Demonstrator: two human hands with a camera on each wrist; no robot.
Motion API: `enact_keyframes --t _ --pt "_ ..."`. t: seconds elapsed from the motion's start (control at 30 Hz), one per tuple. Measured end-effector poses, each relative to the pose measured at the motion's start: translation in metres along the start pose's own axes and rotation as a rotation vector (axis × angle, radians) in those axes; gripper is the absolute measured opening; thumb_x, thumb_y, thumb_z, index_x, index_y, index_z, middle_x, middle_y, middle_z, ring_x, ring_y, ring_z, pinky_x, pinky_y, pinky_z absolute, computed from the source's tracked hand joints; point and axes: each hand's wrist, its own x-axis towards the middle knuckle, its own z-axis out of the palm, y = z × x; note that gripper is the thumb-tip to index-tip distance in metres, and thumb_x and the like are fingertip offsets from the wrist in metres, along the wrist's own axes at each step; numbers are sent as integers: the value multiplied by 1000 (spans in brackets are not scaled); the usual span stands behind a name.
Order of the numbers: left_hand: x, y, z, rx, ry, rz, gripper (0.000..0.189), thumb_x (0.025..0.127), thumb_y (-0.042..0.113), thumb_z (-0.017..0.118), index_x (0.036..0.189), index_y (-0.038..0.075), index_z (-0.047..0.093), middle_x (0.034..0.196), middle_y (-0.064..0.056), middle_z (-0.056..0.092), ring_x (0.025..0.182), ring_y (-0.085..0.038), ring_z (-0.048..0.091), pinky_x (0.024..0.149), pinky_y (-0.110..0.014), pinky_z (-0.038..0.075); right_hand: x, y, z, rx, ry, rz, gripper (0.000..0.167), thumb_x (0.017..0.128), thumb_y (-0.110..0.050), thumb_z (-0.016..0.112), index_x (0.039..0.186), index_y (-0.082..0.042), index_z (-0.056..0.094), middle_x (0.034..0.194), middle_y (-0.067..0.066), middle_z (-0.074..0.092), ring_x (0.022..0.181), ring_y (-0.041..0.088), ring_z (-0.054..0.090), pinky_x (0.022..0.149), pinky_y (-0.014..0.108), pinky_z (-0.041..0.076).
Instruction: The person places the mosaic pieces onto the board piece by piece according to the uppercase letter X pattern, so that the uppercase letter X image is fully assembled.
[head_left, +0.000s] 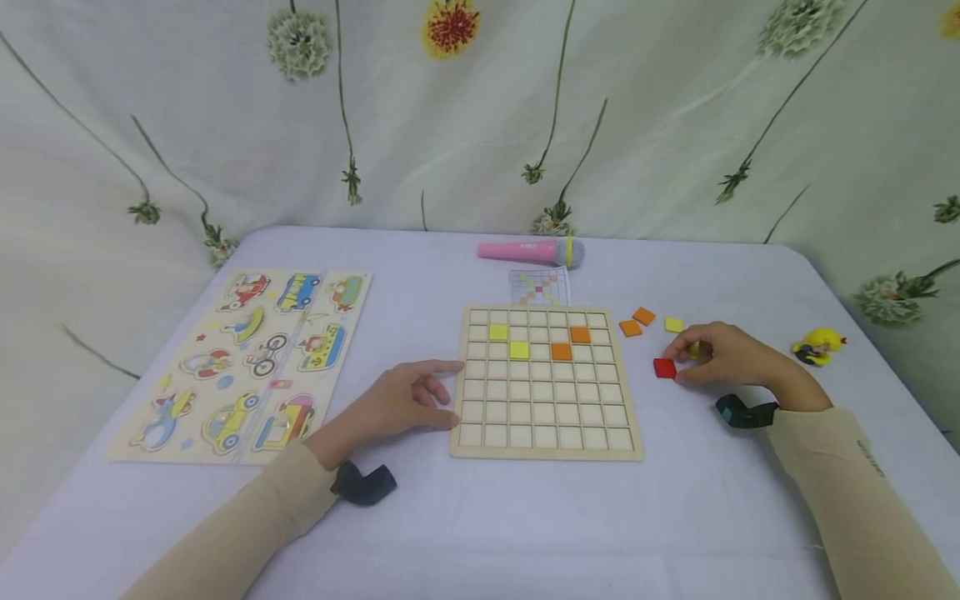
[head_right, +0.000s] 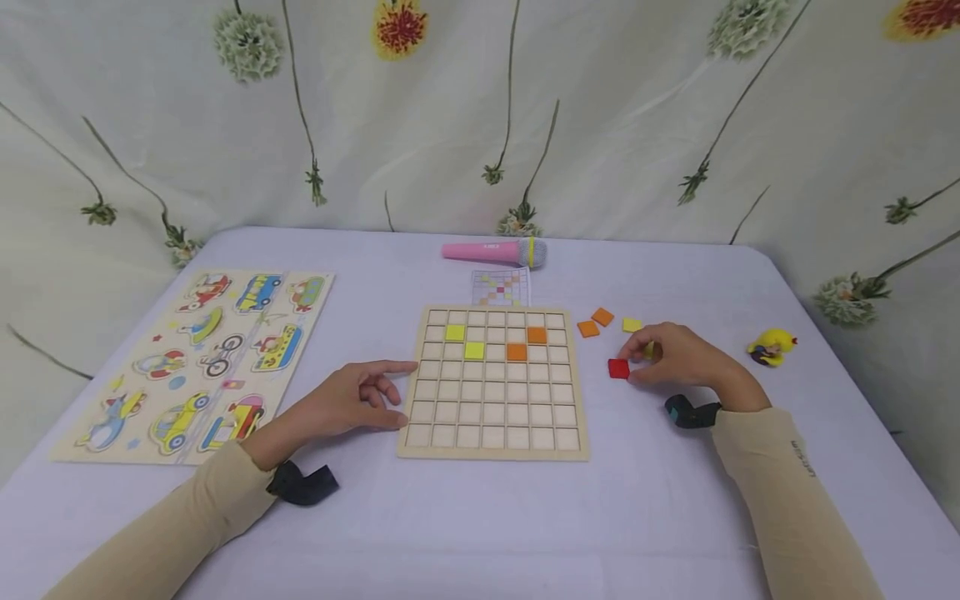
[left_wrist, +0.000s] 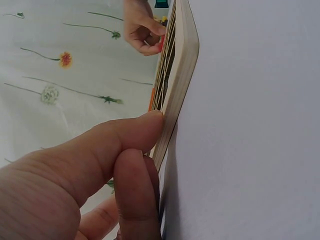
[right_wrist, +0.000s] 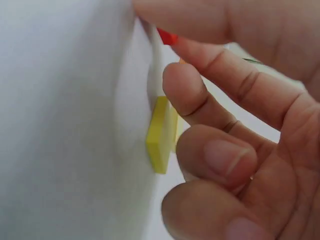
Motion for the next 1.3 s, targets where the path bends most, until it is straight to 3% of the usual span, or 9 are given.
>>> enact_keyframes --t 0.17,0.3,0.43,0.83,1.3 --pt "-1 0 0 -12 -1 8 78 86 17 91 156 7 57 106 -6 68 85 -20 63 80 -35 51 2 -8 3 -19 75 -39 25 89 -5 84 110 2 74 86 1 61 68 15 47 62 28 38" --pt "0 -1 0 -17 -5 14 78 87 17 91 156 7 57 106 -6 68 85 -20 62 81 -35 50 4 -16 9 -8 141 -48 26 90 -6 85 112 1 74 102 8 70 72 15 50 62 27 41" --pt "0 -2 0 -16 -6 11 79 86 18 91 157 8 57 106 -6 69 86 -20 63 81 -35 50 7 -26 15 15 174 -61 27 89 -4 84 114 1 74 106 13 71 74 18 51 61 26 41" --pt "0 -1 0 -14 -9 -10 79 86 18 91 157 9 57 106 -4 69 85 -19 63 80 -34 50 11 -47 28 34 138 -134 24 88 -3 85 111 -1 75 95 4 66 73 14 51 61 26 38" --pt "1 -2 -1 -22 -19 0 79 86 18 91 157 9 57 106 -5 69 84 -19 63 80 -34 50 27 -75 36 72 94 -249 21 91 -4 86 109 -3 76 98 2 70 72 13 52 64 26 42"
